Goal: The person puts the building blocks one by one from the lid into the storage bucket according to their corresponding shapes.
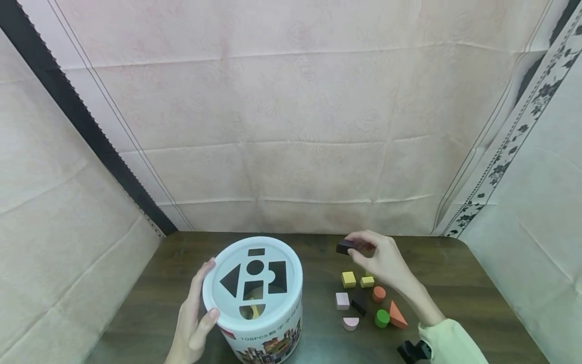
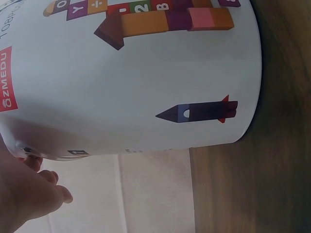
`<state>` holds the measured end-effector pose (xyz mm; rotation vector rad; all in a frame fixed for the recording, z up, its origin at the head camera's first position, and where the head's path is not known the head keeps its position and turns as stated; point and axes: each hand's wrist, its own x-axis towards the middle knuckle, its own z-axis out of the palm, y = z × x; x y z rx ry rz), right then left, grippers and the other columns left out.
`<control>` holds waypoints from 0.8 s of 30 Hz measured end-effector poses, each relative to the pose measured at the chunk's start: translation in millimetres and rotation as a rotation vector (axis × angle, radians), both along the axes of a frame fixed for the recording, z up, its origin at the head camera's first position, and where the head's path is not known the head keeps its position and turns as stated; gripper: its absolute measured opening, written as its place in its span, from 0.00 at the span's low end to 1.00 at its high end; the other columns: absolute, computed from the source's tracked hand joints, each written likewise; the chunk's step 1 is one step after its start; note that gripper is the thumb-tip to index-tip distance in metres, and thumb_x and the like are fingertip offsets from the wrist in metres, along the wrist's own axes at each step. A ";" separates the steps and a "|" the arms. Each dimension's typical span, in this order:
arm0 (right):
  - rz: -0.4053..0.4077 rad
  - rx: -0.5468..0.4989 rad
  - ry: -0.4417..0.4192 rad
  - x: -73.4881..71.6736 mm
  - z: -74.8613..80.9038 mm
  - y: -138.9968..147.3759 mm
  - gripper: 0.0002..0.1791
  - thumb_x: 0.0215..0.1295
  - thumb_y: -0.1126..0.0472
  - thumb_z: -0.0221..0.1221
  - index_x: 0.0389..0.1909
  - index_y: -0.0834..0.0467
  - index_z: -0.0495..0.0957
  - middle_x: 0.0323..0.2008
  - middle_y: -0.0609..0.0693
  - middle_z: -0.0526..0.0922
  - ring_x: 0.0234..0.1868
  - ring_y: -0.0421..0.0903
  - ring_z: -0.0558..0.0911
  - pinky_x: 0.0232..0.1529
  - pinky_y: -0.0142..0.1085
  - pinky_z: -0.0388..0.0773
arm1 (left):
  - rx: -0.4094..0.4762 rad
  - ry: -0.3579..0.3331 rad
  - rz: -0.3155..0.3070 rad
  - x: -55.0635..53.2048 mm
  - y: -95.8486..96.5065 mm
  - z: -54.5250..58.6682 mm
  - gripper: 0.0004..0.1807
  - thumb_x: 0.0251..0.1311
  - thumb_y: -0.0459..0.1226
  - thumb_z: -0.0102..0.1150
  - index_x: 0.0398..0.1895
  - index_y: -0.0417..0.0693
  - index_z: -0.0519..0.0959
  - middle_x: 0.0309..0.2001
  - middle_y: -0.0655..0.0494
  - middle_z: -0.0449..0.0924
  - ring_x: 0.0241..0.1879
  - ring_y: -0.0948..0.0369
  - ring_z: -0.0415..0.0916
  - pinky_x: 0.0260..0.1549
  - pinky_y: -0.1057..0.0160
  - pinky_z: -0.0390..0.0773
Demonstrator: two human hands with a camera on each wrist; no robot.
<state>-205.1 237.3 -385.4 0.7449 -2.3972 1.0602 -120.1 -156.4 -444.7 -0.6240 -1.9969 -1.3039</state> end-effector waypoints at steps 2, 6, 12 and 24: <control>0.009 -0.005 -0.007 -0.9 2.8 -5.9 0.17 0.54 0.74 0.68 0.43 0.56 0.84 0.35 0.43 0.84 0.32 0.39 0.81 0.34 0.31 0.77 | 0.002 -0.002 0.004 0.1 -0.2 -0.4 0.40 0.57 0.43 0.56 0.73 0.38 0.63 0.70 0.42 0.66 0.73 0.48 0.55 0.59 0.22 0.43; 0.038 -0.015 -0.025 -2.0 9.8 -19.2 0.16 0.55 0.74 0.67 0.44 0.55 0.84 0.36 0.42 0.84 0.33 0.39 0.82 0.35 0.33 0.78 | 0.004 -0.002 0.008 0.1 -0.7 -0.9 0.40 0.57 0.43 0.56 0.73 0.39 0.63 0.70 0.42 0.66 0.73 0.48 0.55 0.58 0.21 0.43; 0.101 -0.040 -0.024 -4.0 20.3 -40.1 0.16 0.56 0.73 0.67 0.44 0.55 0.84 0.37 0.41 0.84 0.34 0.40 0.82 0.36 0.33 0.78 | 0.005 -0.005 0.002 0.2 -0.3 -0.7 0.40 0.56 0.43 0.56 0.73 0.38 0.63 0.70 0.41 0.66 0.73 0.48 0.55 0.58 0.21 0.43; 0.196 -0.052 -0.026 -11.2 35.9 -81.5 0.14 0.57 0.71 0.67 0.44 0.55 0.86 0.38 0.42 0.85 0.35 0.40 0.82 0.38 0.39 0.78 | 0.009 -0.011 0.006 0.5 -0.1 -0.7 0.39 0.57 0.44 0.56 0.74 0.40 0.63 0.70 0.43 0.66 0.73 0.48 0.55 0.57 0.20 0.43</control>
